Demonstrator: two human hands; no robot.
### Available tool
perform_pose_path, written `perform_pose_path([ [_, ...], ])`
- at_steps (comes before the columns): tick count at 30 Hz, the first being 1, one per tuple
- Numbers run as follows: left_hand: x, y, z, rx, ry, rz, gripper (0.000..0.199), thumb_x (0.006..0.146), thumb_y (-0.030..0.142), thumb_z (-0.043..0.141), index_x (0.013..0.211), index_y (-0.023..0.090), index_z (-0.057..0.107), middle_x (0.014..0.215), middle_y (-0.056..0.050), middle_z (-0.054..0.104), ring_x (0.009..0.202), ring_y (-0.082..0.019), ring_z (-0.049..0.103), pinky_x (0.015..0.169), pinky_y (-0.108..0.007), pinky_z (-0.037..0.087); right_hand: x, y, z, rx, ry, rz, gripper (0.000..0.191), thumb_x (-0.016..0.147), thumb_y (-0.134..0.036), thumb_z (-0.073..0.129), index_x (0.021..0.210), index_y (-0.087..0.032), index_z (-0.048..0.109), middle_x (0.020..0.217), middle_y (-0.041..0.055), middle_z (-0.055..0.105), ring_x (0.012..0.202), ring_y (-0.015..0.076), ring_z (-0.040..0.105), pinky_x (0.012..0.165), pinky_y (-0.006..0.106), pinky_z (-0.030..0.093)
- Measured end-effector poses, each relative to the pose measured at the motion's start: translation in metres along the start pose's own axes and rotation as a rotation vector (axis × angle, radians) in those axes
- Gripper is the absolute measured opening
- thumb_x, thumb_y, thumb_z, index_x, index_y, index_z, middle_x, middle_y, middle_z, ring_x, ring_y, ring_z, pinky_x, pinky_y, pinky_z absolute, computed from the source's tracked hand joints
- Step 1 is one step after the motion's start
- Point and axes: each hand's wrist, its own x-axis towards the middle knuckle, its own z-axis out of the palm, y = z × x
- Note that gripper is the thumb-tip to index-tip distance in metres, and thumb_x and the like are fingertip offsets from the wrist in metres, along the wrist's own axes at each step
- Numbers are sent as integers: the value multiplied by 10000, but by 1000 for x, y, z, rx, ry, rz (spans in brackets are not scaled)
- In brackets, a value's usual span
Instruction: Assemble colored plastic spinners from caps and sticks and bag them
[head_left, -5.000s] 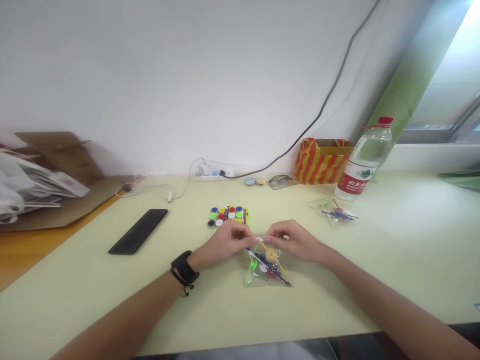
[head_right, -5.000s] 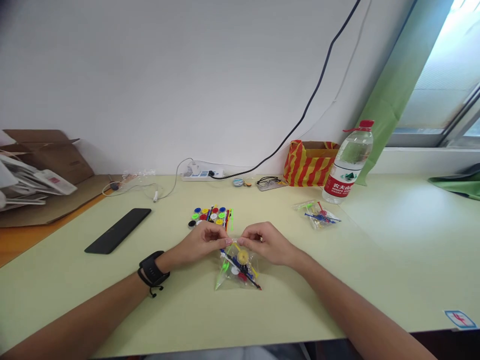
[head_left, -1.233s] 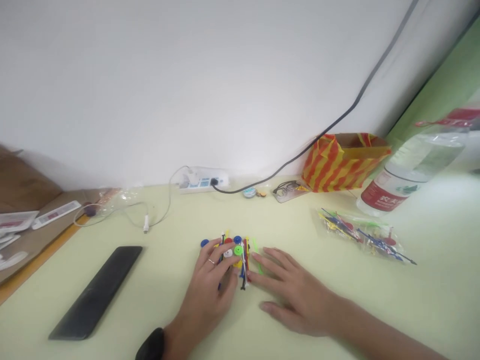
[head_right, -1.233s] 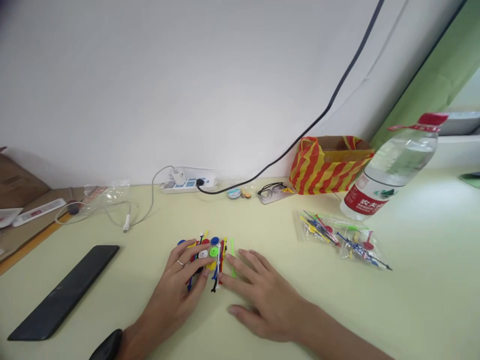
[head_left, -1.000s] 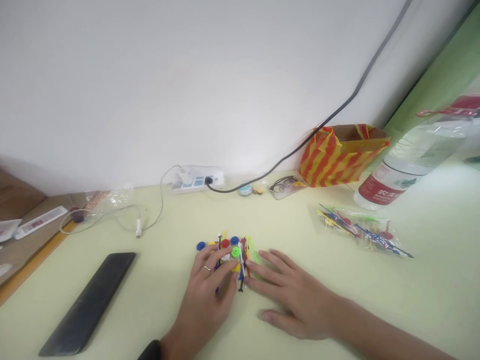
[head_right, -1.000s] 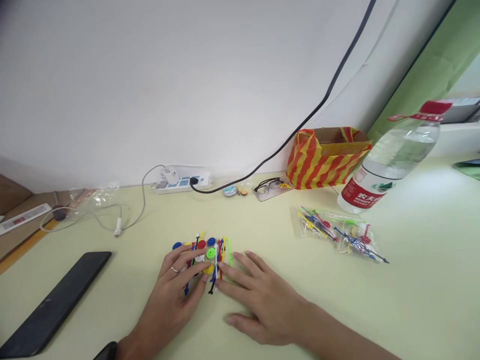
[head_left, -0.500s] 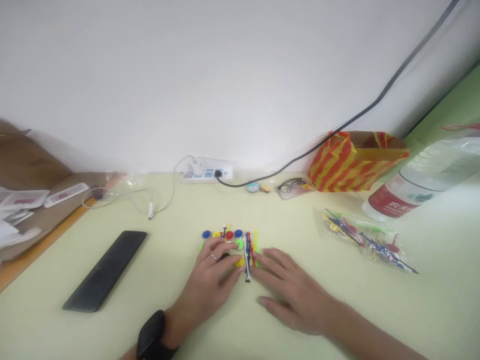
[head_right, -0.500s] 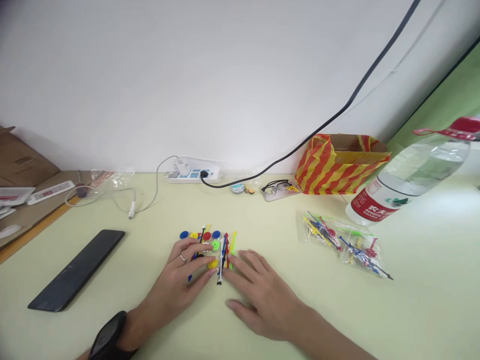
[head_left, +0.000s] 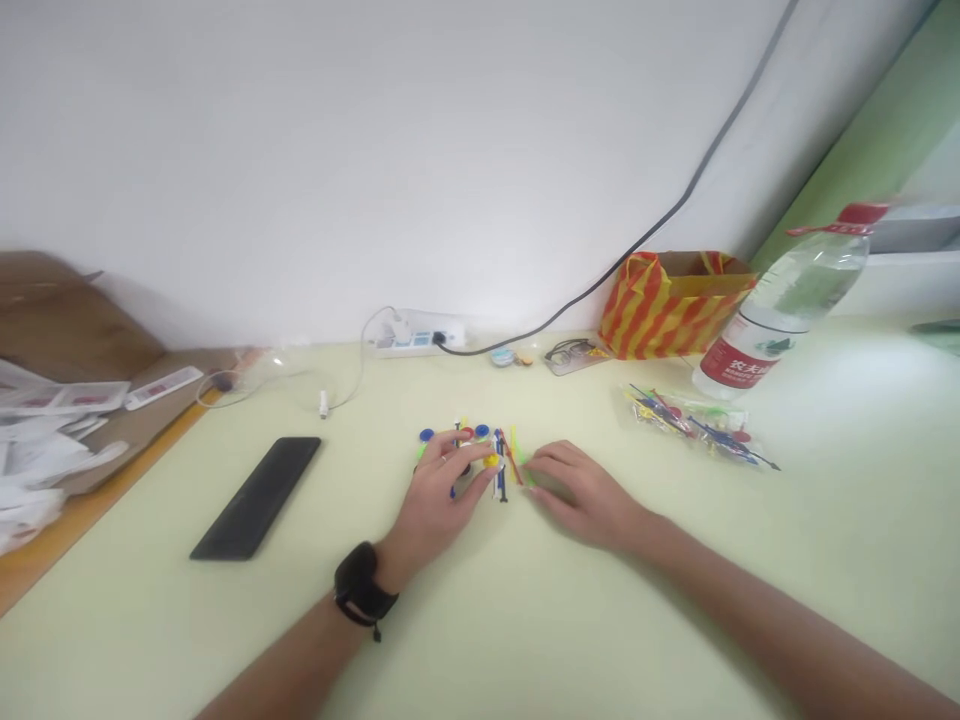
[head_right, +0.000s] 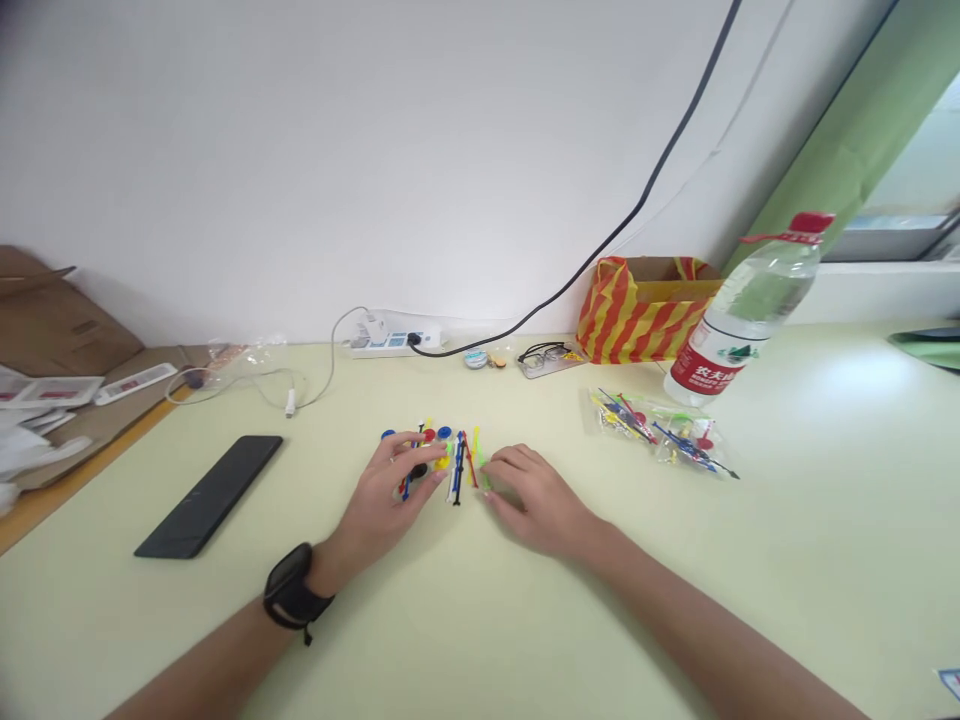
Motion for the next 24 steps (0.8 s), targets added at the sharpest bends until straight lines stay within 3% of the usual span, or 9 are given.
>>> perform_pose_path([
  [4,-2,6,0,-34,33,-23,190,996,272,624,1171,250,695,1165,-87,673,1209,-239,596,1061,-431,503,-3,0,3,-58,-25,-31,310,1025,-304,526,1304,-243,649,1207,127,659,1135,285,606,990,474,527],
  [11,-5,18,-1,-179,36,-101,213,952,290,671,1156,232,695,1151,-78,705,1096,-238,641,971,-420,532,-6,7,5,-8,53,28,223,1010,-265,540,1180,-221,678,1102,108,671,1043,261,619,949,445,526],
  [17,-11,30,2,-700,-107,-362,313,890,322,738,1158,168,686,995,-84,743,890,-198,708,834,-356,595,0,12,11,26,90,118,186,978,-228,564,1112,-217,692,1068,90,639,1018,241,624,935,409,519],
  [21,-18,23,3,-831,-152,-480,354,823,329,819,1111,161,701,939,-65,735,855,-184,708,832,-345,592,0,17,12,23,122,161,58,936,-190,590,960,-206,641,1005,67,640,960,224,623,877,378,513],
  [24,-20,17,2,-869,-218,-509,373,798,341,848,1095,165,708,980,-66,726,884,-180,705,843,-330,586,-3,23,6,33,85,196,70,923,-156,565,892,-209,599,948,48,638,868,200,617,793,342,508],
])
